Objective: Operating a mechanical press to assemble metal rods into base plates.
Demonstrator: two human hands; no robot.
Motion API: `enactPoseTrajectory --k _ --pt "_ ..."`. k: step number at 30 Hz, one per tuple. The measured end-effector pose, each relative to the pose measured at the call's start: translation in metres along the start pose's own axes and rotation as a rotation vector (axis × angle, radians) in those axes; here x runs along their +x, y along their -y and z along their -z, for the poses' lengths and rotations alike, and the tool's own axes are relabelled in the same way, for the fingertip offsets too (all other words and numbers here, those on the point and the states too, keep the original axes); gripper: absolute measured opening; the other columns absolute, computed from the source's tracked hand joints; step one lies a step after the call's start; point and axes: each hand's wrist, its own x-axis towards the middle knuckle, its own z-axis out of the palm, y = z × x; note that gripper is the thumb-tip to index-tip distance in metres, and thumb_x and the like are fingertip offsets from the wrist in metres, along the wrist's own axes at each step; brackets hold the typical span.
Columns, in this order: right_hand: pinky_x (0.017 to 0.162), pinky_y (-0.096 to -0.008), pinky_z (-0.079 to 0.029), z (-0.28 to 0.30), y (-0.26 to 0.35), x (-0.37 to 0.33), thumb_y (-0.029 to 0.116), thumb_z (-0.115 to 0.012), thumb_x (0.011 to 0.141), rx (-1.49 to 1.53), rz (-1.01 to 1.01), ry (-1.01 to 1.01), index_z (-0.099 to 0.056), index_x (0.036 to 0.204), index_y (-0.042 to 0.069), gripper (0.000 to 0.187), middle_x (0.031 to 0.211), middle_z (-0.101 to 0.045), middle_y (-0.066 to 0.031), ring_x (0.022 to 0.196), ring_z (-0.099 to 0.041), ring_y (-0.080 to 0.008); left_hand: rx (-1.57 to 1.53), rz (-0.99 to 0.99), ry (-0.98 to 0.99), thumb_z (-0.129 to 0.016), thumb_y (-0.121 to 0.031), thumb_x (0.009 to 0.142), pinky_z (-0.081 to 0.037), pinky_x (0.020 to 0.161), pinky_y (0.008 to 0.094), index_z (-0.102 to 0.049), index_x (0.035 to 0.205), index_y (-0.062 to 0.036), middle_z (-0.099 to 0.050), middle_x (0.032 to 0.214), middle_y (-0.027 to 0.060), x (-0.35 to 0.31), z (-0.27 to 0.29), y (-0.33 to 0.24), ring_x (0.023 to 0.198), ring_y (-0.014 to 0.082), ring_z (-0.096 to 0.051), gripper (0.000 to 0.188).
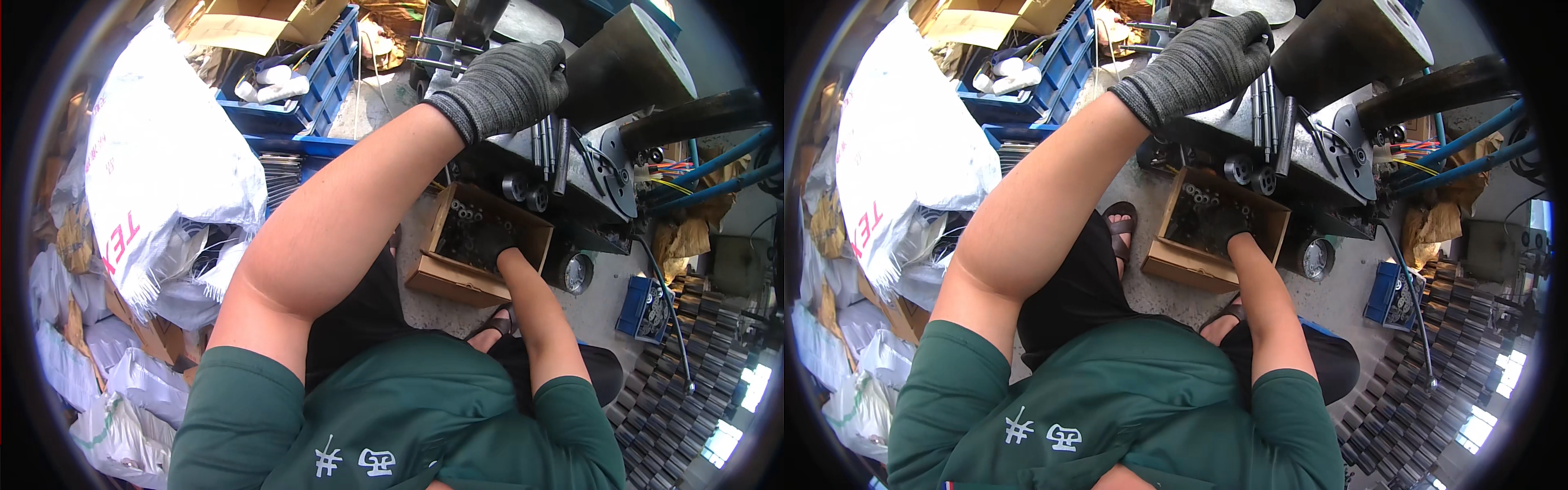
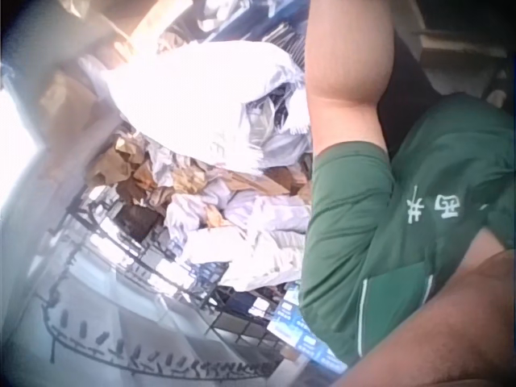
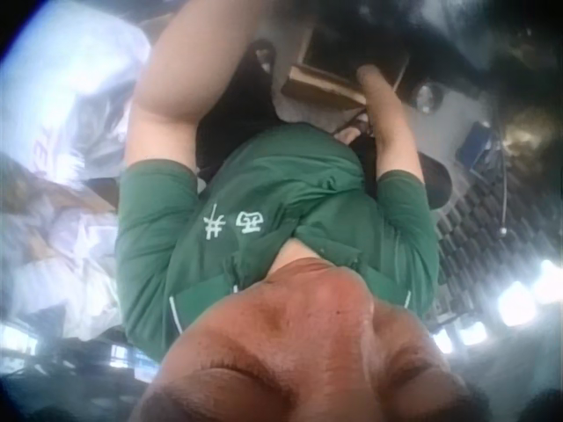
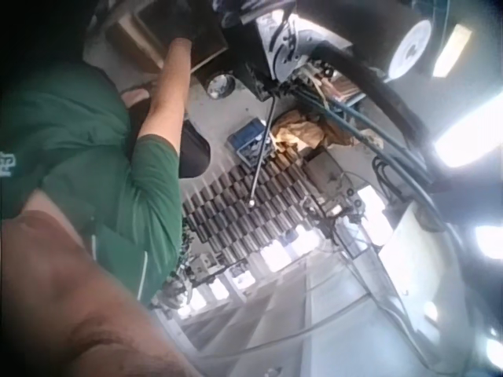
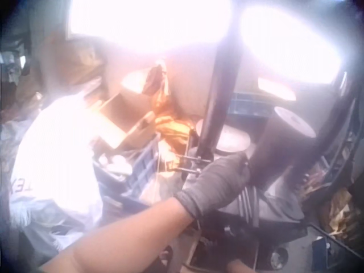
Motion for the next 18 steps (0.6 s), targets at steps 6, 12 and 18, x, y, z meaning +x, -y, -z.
enactPoseTrajectory --k 6,12,18 --pt "0.115 -0.0446 -0.036 -0.035 0.003 0.014 0.045 -0.052 0.096 -0.017 0.086 -0.154 -0.064 0.137 0.012 0.054 0.145 -0.057 -0.0176 0.136 -0.051 -0.0335 -0.055 0.03 0.007 -0.055 -0.029 0.097 -0.055 0.089 0.0487 -0.065 0.114 -0.0037 -0.072 0.095 0.023 -0.004 0.002 0.008 0.093 0.0397 -0.071 0.032" --pt "0.117 -0.0406 -0.034 -0.092 -0.034 0.013 0.051 -0.054 0.094 0.227 -0.071 -0.034 -0.062 0.141 0.015 0.06 0.152 -0.053 -0.0129 0.138 -0.049 -0.0291 -0.088 -0.01 -0.002 -0.055 -0.025 0.098 -0.056 0.086 0.0482 -0.065 0.113 -0.0039 -0.071 0.091 0.023 -0.003 -0.001 0.006 0.089 0.0394 -0.071 0.028" --pt "0.118 -0.038 -0.034 -0.082 -0.046 0.005 0.05 -0.057 0.091 0.352 -0.073 0.06 -0.062 0.141 0.015 0.061 0.15 -0.054 -0.013 0.14 -0.048 -0.0276 -0.1 -0.047 -0.007 -0.056 -0.024 0.098 -0.055 0.084 0.0487 -0.064 0.11 -0.004 -0.07 0.089 0.0223 -0.004 0.001 0.004 0.088 0.0397 -0.07 0.025"
